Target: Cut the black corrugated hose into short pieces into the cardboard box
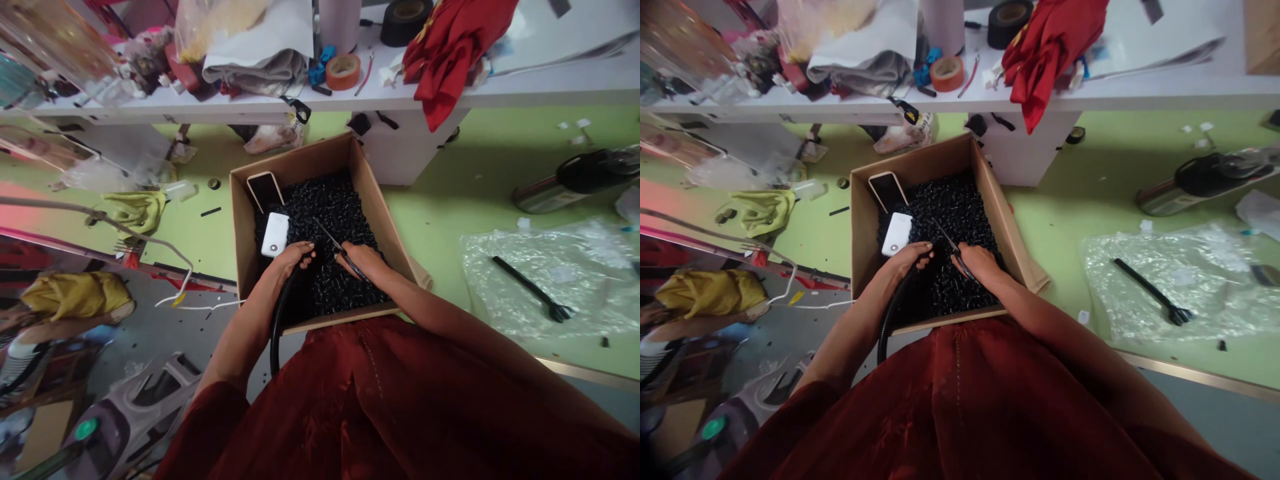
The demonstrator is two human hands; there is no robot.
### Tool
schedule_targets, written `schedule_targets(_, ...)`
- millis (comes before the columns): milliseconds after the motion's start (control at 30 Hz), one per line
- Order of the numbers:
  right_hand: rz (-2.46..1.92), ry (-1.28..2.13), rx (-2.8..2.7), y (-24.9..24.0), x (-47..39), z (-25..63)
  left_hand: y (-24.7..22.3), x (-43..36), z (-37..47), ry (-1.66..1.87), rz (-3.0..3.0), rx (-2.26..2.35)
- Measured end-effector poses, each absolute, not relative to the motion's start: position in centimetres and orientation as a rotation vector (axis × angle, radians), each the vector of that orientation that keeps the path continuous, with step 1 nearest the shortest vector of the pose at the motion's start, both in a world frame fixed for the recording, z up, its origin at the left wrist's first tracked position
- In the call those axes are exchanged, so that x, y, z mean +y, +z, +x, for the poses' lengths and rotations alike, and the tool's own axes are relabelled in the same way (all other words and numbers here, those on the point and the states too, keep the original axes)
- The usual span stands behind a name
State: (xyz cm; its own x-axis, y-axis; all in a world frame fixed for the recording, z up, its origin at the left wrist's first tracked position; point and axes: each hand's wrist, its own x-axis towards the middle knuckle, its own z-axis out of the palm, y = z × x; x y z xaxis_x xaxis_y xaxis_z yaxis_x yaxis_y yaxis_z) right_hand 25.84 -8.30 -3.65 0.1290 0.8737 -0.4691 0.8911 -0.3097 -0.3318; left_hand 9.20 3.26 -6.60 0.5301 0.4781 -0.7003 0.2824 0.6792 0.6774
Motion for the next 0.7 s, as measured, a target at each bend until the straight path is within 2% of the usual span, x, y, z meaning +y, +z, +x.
schedule_targets(333,2.413,-1.001,1.878,-3.4,-8.3,26.3,-3.1,4.4,7.8,0.414,0.787,0.889)
schedule_targets(700,2.480,-1.266,2.009,-4.4,-8.1,26.4,-2.3,4.2,8.1,0.374,0.843,0.827)
